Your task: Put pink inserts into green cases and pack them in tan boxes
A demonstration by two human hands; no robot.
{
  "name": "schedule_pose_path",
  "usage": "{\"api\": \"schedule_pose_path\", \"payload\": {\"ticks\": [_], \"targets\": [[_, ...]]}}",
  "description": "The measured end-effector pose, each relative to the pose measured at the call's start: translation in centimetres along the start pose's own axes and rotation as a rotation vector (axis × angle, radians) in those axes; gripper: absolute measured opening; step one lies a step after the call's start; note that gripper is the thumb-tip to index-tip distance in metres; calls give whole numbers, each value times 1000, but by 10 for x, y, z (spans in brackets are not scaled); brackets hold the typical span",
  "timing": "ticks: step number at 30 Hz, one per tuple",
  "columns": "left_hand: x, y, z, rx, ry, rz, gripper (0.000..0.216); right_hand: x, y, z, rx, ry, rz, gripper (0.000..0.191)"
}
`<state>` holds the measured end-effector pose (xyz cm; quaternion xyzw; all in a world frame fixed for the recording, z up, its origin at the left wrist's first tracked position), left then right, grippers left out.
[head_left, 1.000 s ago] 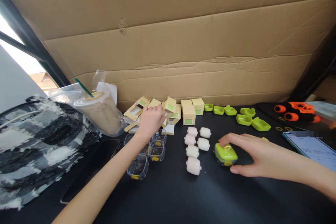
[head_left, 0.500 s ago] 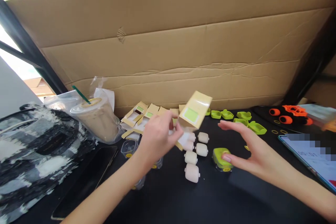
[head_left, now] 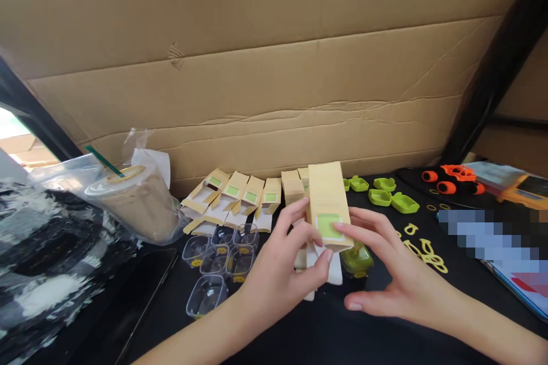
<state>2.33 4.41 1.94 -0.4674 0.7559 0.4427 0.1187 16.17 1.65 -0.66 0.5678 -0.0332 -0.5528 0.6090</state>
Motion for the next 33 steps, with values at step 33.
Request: {"api": "schedule_pose_path", "payload": {"ticks": [33], "targets": [[-2, -7, 36, 695, 231, -47, 32, 11, 19, 26, 125, 299, -192, 28]]}}
Point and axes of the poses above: each hand's wrist, its own x-axis away from the middle knuckle, its own y-axis out of the back of the hand, z = x × y, the point moved 8 cm from there along -x, towards the middle knuckle, and after that the axes turned 9 degrees about -y, right-handed, at the moved point
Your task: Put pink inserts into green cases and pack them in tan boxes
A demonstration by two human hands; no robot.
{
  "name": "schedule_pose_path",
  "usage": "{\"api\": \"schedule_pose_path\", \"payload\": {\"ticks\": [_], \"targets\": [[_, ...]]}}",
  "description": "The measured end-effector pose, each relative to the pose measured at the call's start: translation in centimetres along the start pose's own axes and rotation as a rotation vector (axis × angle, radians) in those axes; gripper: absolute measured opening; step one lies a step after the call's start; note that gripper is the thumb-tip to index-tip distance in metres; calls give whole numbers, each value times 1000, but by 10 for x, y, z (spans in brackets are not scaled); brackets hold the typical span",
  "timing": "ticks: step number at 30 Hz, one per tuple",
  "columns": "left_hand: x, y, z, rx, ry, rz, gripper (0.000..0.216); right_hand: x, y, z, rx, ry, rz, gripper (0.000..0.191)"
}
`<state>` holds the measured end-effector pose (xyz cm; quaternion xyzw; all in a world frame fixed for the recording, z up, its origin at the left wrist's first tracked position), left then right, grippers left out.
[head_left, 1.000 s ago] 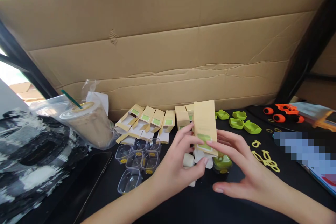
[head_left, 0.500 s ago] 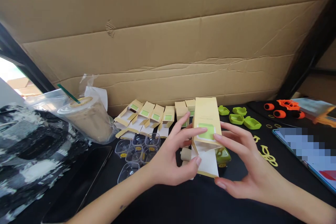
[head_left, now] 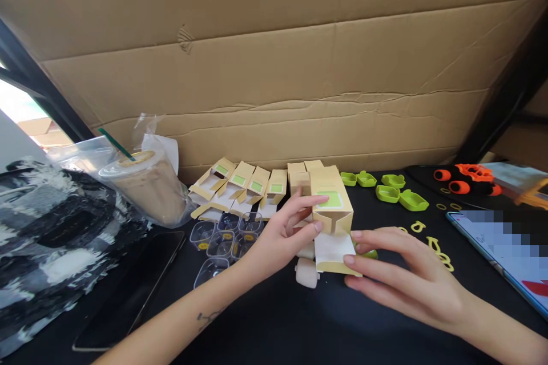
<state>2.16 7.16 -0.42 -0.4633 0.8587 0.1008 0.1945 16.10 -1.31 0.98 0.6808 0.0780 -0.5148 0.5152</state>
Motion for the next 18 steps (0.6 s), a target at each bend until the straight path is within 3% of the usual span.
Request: {"api": "schedule_pose_path", "payload": {"ticks": [7, 18], "targets": [[2, -5, 4, 92, 66, -38, 31, 0, 6, -4, 1, -6, -76, 40], [6, -10, -10, 23, 19, -32, 20, -2, 14, -9, 27, -108, -160, 33]]}}
Point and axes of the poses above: each hand's wrist, its own x-axis away from the middle knuckle, its own y-axis out of the back of the hand, z = x × y, the point moved 8 cm from there along -x, towards the middle knuckle, and after that the axes turned 9 degrees about -y, right-handed, at the moved point
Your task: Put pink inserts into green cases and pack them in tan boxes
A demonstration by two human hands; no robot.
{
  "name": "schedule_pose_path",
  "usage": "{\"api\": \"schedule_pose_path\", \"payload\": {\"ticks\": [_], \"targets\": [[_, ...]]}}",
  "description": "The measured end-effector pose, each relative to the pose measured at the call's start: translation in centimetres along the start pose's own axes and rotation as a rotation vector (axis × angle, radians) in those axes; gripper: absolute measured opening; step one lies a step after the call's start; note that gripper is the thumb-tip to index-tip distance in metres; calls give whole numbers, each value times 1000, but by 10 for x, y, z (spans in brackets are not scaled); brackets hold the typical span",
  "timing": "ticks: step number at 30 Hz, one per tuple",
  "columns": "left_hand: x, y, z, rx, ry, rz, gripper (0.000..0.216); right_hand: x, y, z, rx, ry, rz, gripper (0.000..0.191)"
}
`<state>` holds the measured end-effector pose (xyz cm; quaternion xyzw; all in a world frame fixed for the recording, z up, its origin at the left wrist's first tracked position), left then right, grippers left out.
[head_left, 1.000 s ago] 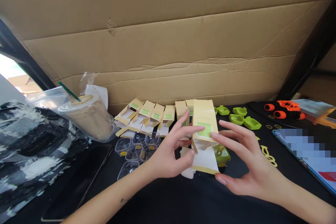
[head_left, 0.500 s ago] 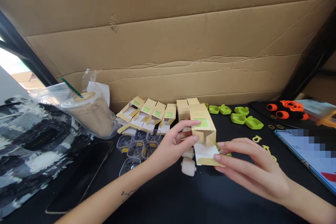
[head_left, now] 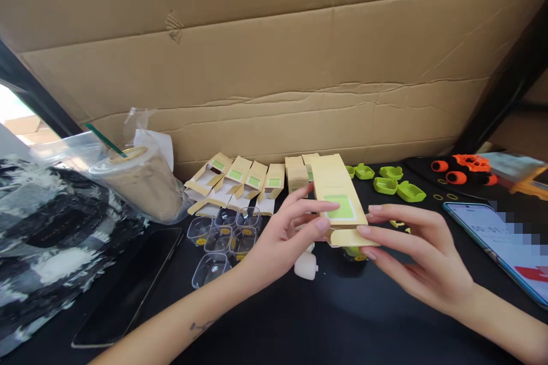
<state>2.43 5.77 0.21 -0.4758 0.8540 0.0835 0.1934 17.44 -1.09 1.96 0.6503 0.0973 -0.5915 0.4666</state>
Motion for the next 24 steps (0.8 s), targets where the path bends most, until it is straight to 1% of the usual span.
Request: {"api": "schedule_pose_path", "payload": {"ticks": [3, 8, 17, 24], "targets": [[0, 0, 0, 5, 11, -12, 20, 0, 0, -1, -28, -12, -10, 35], [2, -3, 0, -6, 27, 1, 20, 0, 0, 3, -10, 0, -3, 30], [1, -1, -7, -162, -23, 7, 21, 0, -1, 2, 8, -31, 12, 26], [3, -5, -4, -202, -63, 75, 22, -1, -2, 4, -11, 17, 52, 25]]}}
Point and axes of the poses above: each hand's wrist, its own x-axis away from the middle knuckle, its own y-axis out of the back of the hand, z = x × y, the point moved 8 cm from there along -x, towards the middle knuckle, and after that the axes turned 9 degrees about -y, right-handed, at the moved point
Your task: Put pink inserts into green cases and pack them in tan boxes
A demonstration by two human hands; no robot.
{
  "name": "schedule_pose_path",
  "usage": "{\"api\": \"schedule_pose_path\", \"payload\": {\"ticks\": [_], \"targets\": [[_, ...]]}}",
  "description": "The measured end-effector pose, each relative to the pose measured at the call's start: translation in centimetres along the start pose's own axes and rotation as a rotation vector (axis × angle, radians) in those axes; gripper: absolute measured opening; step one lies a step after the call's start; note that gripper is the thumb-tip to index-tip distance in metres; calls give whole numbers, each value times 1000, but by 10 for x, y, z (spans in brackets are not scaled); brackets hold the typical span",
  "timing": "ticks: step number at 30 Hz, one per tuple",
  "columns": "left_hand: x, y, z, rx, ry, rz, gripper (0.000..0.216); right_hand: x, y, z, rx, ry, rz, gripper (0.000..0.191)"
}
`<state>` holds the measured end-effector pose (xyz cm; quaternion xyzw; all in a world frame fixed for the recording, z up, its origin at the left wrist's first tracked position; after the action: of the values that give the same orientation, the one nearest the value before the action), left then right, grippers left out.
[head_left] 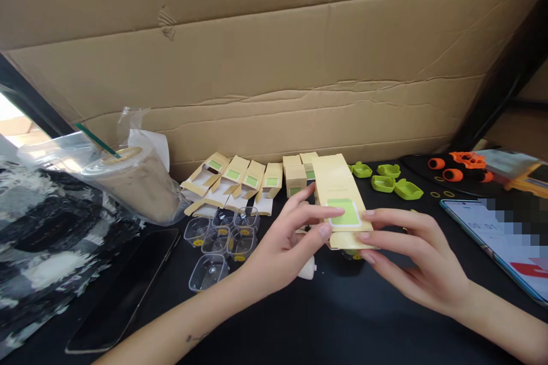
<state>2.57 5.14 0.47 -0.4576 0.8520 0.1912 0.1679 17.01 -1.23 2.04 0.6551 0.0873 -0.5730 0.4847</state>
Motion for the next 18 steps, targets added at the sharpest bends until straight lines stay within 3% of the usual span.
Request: {"api": "schedule_pose_path", "payload": {"ticks": [10, 18], "targets": [[5, -7, 2, 107, 16, 36, 37, -1, 1, -3, 3, -29, -16, 27], [4, -7, 1, 81, -2, 36, 28, -3, 4, 4, 16, 27, -21, 20]]}}
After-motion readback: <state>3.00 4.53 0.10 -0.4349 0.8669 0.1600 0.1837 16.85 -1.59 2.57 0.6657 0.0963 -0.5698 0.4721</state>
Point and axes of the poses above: each hand's wrist, its own x-axis away from the middle knuckle, its own y-axis out of the back of the hand, z = x × y, the point moved 8 cm from there along -x, towards the middle knuckle, and after that the axes turned 9 degrees about -y, right-handed, at the moved point
